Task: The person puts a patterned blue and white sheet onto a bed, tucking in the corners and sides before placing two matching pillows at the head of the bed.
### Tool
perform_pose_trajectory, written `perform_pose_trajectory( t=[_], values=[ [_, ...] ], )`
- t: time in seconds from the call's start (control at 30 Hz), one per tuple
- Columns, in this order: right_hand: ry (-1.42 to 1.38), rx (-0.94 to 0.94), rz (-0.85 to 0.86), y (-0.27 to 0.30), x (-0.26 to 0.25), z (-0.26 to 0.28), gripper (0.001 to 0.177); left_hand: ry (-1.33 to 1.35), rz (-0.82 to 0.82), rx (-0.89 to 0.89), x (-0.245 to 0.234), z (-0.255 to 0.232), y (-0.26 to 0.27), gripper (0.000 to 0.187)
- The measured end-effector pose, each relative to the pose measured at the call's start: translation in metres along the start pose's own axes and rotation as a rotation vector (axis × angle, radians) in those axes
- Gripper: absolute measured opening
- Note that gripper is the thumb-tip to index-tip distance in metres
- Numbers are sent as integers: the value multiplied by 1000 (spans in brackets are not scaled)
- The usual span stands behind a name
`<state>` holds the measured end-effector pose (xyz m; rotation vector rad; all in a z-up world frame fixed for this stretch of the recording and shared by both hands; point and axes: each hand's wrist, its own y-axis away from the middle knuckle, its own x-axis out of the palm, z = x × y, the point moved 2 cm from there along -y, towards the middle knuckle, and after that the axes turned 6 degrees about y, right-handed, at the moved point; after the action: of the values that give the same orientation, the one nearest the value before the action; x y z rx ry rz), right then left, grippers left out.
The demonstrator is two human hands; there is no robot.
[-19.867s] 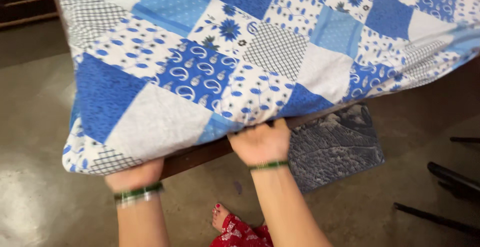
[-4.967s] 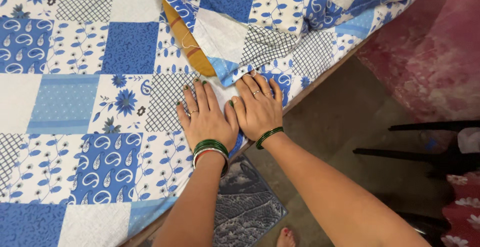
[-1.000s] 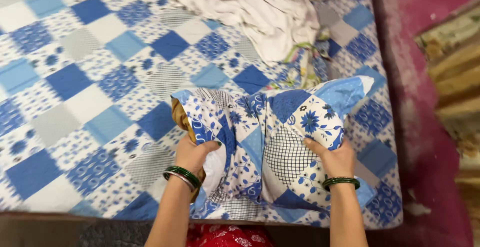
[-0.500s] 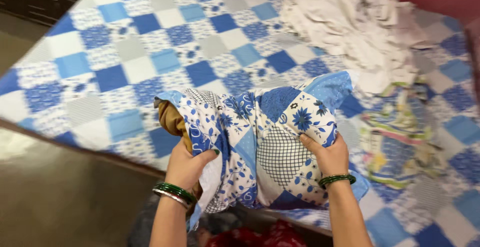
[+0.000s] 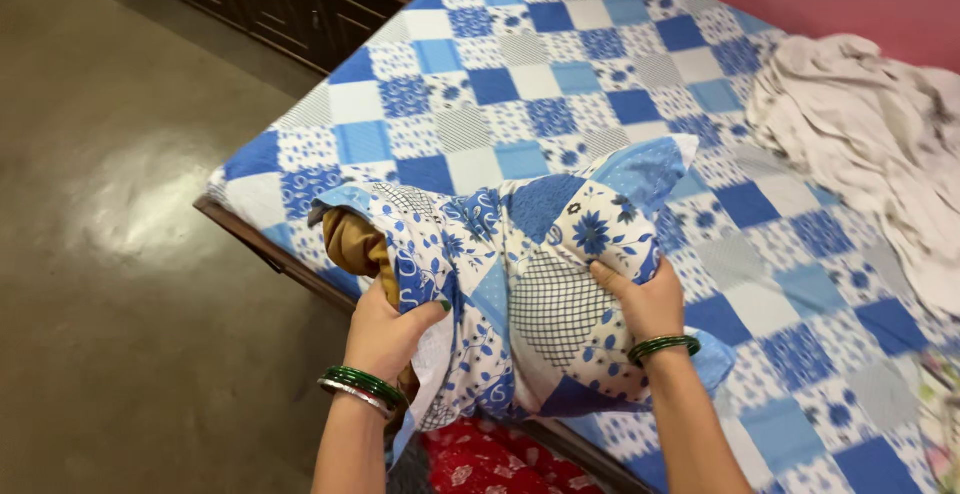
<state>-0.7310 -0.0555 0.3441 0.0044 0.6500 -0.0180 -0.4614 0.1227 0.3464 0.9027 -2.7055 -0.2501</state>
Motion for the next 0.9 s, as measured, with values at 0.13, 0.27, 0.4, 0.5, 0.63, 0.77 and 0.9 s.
perform_pose_trajectory(
  t=[0.13,0.27,0.4,0.5,0.63,0.77,0.9],
  values=[
    [-3,-4,39,-17,92,39,56,-128,-38,-15,-57,-23,-61,37],
    [-25,7,95,-44,190,89,57,-227,-90,-67,-119,-54,-140,38],
    [-3,74,168,-70,270,147,54,-102,-132,-106,-186,-85,-209,42],
    [-9,40,198,-85,326,193,53,-61,-167,-70,-231,-104,-249,44],
    [-63,-28,249,-92,398,253,52,-64,-219,-22,-291,-132,-294,45],
    [-55,1,213,-89,469,301,57,-74,-236,-29,-358,-153,-341,43],
    [-158,15,191,-77,540,341,57,-19,-169,-31,-427,-171,-392,43]
  ],
)
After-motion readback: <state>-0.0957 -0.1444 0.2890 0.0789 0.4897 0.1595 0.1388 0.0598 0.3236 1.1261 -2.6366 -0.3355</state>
